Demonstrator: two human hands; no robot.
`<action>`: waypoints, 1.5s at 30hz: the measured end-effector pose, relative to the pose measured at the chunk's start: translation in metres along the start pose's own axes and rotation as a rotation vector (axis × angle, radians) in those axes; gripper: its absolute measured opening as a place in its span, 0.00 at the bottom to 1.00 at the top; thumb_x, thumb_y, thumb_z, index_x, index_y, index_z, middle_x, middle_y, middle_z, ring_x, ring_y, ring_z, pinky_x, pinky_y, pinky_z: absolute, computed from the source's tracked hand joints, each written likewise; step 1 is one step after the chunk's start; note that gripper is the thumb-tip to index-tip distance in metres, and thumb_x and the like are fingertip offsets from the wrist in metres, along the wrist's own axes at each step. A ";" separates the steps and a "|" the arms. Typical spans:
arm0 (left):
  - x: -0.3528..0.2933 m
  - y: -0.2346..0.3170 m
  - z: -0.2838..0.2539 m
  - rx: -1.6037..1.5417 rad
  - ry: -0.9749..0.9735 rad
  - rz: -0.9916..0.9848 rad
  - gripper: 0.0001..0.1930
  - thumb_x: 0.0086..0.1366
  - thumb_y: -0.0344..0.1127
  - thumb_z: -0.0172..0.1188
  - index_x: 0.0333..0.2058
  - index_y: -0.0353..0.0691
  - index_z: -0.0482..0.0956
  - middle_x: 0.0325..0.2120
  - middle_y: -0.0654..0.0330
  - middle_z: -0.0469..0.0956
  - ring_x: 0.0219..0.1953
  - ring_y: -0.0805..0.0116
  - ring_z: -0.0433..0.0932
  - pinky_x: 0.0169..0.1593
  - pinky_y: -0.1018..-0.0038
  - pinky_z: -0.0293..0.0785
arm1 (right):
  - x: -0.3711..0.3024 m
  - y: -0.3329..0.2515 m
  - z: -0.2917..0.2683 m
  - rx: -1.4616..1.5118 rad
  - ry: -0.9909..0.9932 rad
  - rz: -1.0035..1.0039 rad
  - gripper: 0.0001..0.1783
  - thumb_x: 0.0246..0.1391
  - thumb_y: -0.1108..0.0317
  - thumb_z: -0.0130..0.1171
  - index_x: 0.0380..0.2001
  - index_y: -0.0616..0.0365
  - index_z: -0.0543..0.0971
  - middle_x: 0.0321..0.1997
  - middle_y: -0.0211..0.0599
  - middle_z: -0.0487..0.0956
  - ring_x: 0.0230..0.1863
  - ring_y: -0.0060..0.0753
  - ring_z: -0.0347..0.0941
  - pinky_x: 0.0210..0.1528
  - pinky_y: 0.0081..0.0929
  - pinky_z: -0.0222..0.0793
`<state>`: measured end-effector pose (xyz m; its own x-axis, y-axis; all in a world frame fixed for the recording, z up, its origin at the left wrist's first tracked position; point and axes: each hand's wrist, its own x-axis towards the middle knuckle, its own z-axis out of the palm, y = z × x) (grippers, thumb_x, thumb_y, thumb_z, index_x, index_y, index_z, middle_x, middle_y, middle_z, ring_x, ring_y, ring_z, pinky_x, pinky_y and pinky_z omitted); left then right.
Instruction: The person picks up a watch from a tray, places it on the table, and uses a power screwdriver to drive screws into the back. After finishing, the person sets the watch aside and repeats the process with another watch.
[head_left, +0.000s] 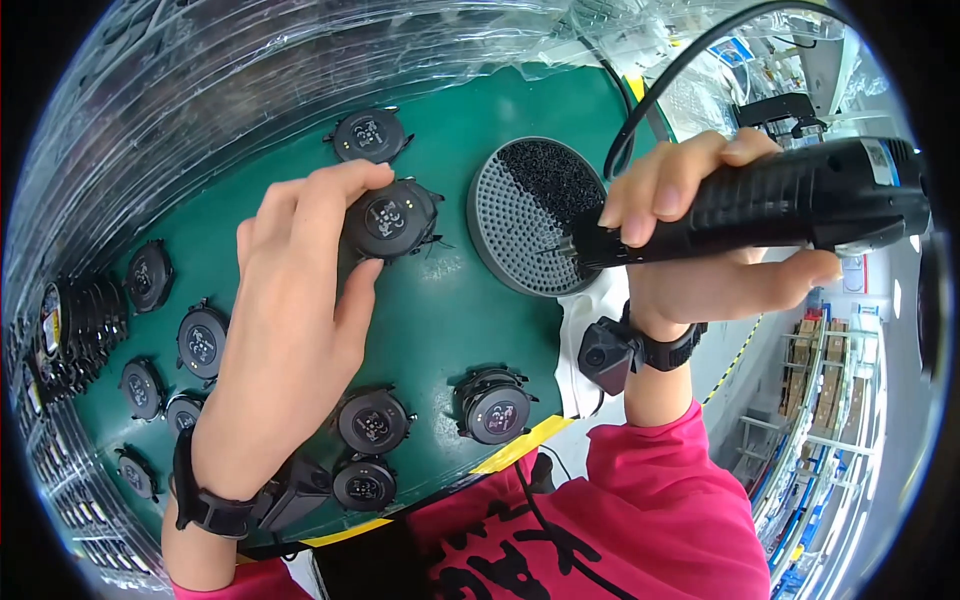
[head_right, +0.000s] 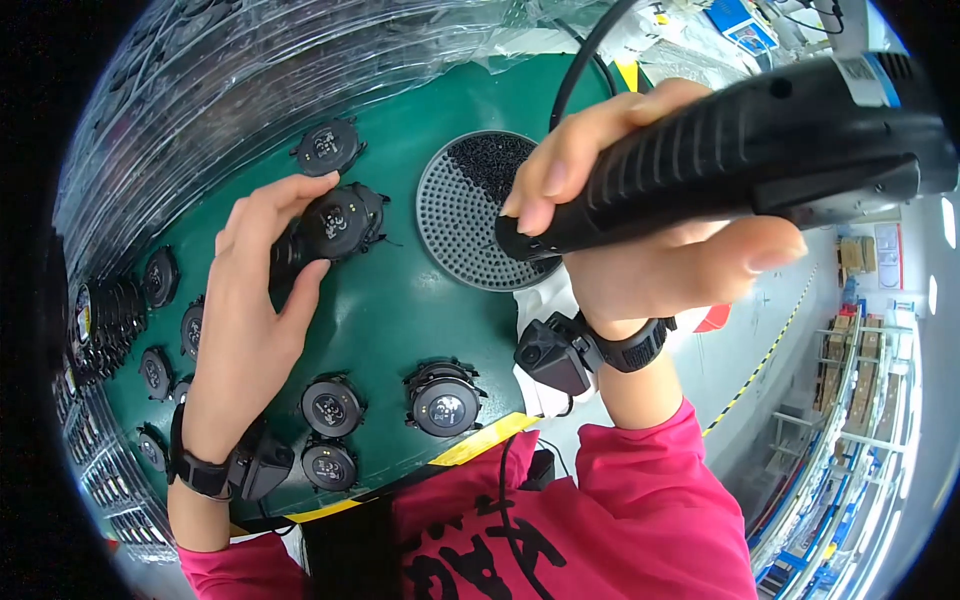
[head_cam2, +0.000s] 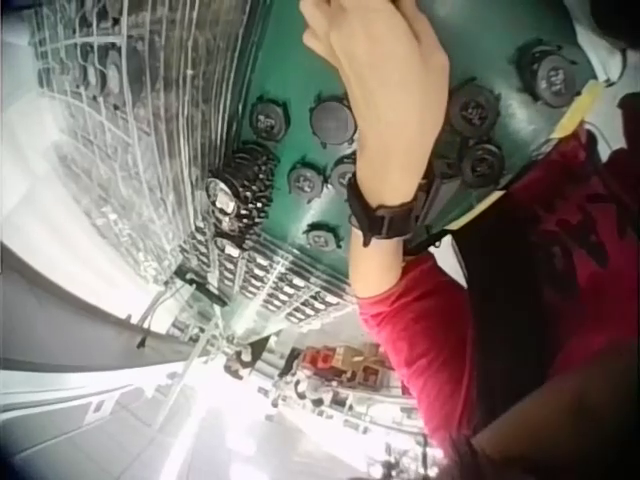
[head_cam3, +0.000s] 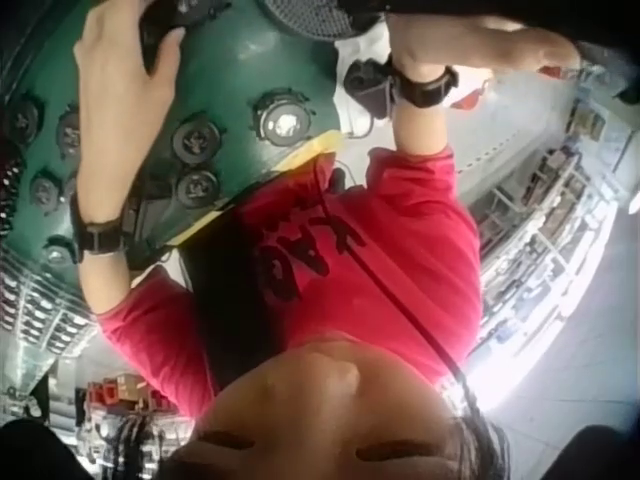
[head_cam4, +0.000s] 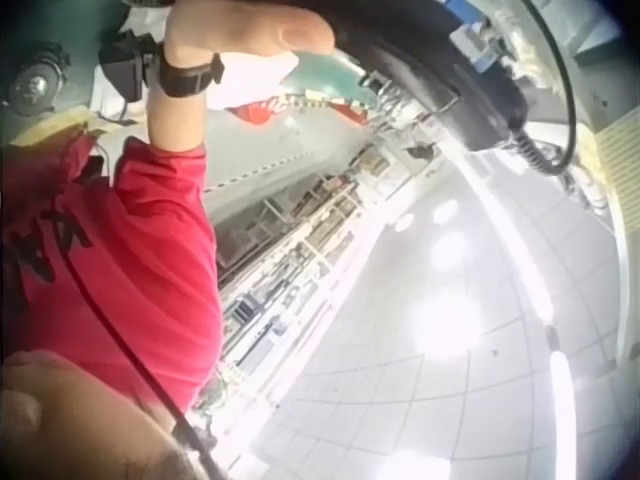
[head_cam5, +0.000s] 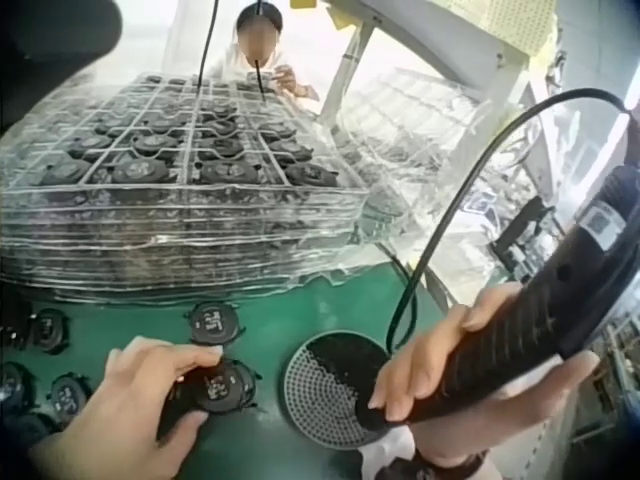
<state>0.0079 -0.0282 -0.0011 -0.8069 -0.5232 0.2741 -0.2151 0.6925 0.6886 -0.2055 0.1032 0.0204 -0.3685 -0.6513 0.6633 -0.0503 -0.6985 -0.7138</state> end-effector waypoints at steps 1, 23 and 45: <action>-0.001 0.002 0.000 0.038 -0.012 0.013 0.29 0.47 0.17 0.63 0.51 0.39 0.72 0.53 0.53 0.73 0.55 0.52 0.70 0.58 0.62 0.66 | -0.001 0.002 -0.001 -0.004 -0.014 0.020 0.49 0.47 0.18 0.43 0.47 0.57 0.70 0.25 0.38 0.72 0.19 0.31 0.70 0.22 0.31 0.70; -0.028 0.037 -0.002 0.058 -0.355 0.129 0.26 0.46 0.18 0.66 0.47 0.31 0.72 0.49 0.48 0.70 0.49 0.48 0.71 0.49 0.58 0.72 | 0.002 -0.004 -0.002 -0.084 -0.151 0.040 0.50 0.47 0.18 0.44 0.49 0.57 0.69 0.26 0.37 0.73 0.21 0.33 0.72 0.23 0.32 0.72; -0.023 0.029 0.014 -0.135 -0.311 0.216 0.24 0.47 0.16 0.60 0.46 0.37 0.79 0.50 0.49 0.73 0.51 0.47 0.73 0.48 0.61 0.76 | -0.004 -0.017 0.045 0.003 -0.130 0.120 0.43 0.49 0.28 0.57 0.49 0.57 0.63 0.30 0.39 0.74 0.21 0.33 0.75 0.24 0.32 0.77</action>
<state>0.0124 0.0106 0.0029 -0.9582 -0.1830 0.2200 0.0352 0.6875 0.7253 -0.1616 0.1042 0.0404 -0.2482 -0.7631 0.5968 -0.0100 -0.6140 -0.7892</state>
